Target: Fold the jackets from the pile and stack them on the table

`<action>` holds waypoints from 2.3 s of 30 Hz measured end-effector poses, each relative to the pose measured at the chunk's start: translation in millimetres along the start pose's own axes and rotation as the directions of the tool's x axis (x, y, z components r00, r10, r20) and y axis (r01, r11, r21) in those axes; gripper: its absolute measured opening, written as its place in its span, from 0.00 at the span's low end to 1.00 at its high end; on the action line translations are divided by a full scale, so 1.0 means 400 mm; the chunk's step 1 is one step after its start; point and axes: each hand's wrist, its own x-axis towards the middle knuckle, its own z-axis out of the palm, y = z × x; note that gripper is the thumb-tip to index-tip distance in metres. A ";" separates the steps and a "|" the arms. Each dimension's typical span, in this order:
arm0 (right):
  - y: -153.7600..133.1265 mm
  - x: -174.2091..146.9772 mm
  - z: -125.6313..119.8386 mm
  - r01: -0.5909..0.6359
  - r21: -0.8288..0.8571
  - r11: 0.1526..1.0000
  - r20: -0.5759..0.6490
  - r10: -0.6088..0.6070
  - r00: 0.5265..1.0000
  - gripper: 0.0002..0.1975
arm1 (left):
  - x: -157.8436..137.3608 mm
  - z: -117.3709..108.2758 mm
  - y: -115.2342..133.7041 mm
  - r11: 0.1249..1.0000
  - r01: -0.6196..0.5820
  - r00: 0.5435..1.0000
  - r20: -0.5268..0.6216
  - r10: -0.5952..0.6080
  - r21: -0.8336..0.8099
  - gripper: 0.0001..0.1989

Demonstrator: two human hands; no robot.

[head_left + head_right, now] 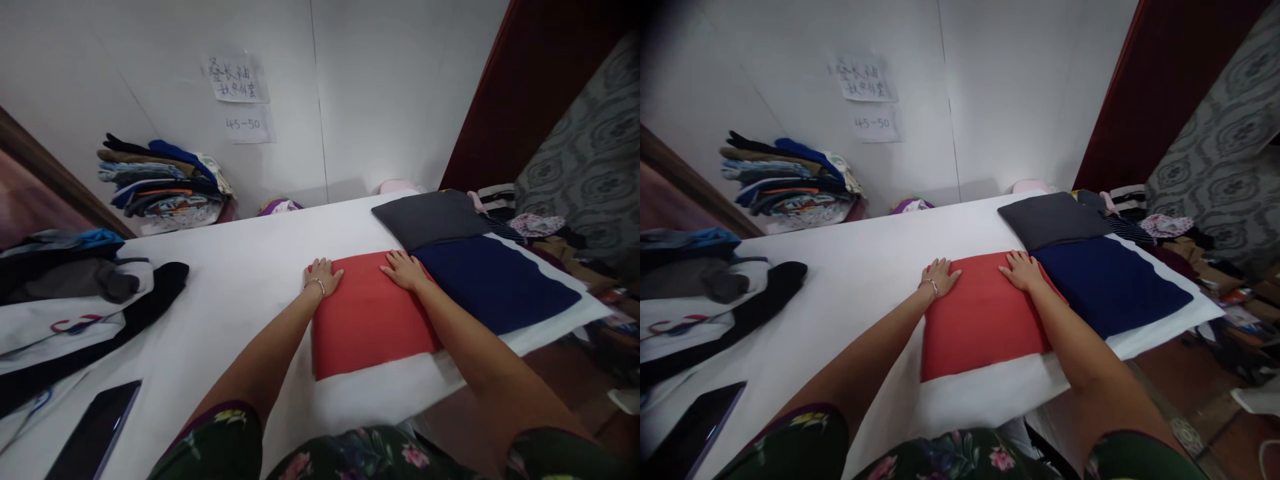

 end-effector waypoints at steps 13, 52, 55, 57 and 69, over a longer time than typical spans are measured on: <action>-0.006 -0.005 0.000 0.009 0.010 1.000 -0.026 -0.009 1.000 0.29 | -0.195 0.061 0.038 0.939 -0.336 0.940 -0.043 0.340 0.076 0.37; 0.065 -0.457 0.071 -0.028 0.997 0.076 -0.025 0.619 0.785 0.37 | -0.238 -0.003 -0.039 -0.014 0.322 0.935 0.320 -0.150 -0.947 0.26; 0.058 -0.452 0.050 -0.040 0.997 -0.060 0.068 0.616 0.785 0.33 | -0.253 -0.027 -0.022 -0.125 0.416 0.906 0.423 -0.036 -0.901 0.20; 0.050 -0.455 0.040 -0.034 0.993 -0.110 0.095 0.619 0.779 0.32 | -0.258 -0.046 -0.011 -0.154 0.435 0.895 0.445 -0.036 -0.887 0.16; -0.127 -0.529 0.007 0.005 0.986 -0.169 0.088 0.539 0.838 0.28 | -0.309 -0.150 -0.229 -0.231 0.491 0.822 0.534 -0.197 -0.840 0.15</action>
